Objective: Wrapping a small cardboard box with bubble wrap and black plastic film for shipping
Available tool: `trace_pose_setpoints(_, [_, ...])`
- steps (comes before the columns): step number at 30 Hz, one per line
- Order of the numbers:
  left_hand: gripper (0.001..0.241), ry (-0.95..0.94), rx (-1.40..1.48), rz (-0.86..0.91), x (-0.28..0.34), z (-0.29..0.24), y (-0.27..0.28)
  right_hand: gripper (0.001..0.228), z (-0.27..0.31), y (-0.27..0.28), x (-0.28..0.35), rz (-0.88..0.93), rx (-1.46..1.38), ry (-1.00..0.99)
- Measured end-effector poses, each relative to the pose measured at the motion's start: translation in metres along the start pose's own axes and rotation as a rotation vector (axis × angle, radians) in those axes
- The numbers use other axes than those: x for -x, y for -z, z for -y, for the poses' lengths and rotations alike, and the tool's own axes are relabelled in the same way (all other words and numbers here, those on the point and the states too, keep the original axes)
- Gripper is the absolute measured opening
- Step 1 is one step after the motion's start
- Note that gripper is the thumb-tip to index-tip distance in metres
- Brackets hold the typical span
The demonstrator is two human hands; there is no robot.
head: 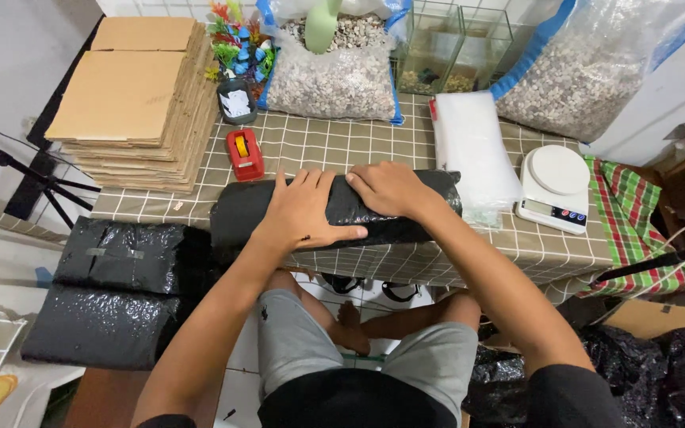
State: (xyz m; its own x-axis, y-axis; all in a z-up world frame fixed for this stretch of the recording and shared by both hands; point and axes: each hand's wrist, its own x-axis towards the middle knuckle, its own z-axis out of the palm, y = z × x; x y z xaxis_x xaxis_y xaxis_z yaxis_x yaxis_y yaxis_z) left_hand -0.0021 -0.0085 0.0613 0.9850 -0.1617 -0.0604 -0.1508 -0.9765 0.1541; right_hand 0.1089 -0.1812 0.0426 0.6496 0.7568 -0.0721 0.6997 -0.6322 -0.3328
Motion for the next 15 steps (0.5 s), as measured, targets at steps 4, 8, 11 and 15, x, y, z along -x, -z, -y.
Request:
trace_pose_setpoints(4, [0.133, -0.026, -0.058, 0.042, -0.005, -0.013, 0.014, 0.049, -0.006, 0.000, -0.006, -0.005, 0.034, -0.013])
trace_pose_setpoints(8, [0.137, -0.101, -0.052, 0.078, -0.027, 0.002, -0.013, 0.053, -0.010, -0.002, -0.012, -0.016, -0.007, -0.027])
trace_pose_setpoints(11, [0.131, -0.115, -0.025, 0.098, -0.041, 0.015, -0.025, 0.059, -0.009, -0.006, -0.016, -0.071, 0.064, -0.074])
trace_pose_setpoints(15, [0.127, -0.136, -0.042, 0.066, -0.046, 0.021, -0.029, 0.048, 0.005, 0.005, 0.009, -0.377, 0.206, 0.134])
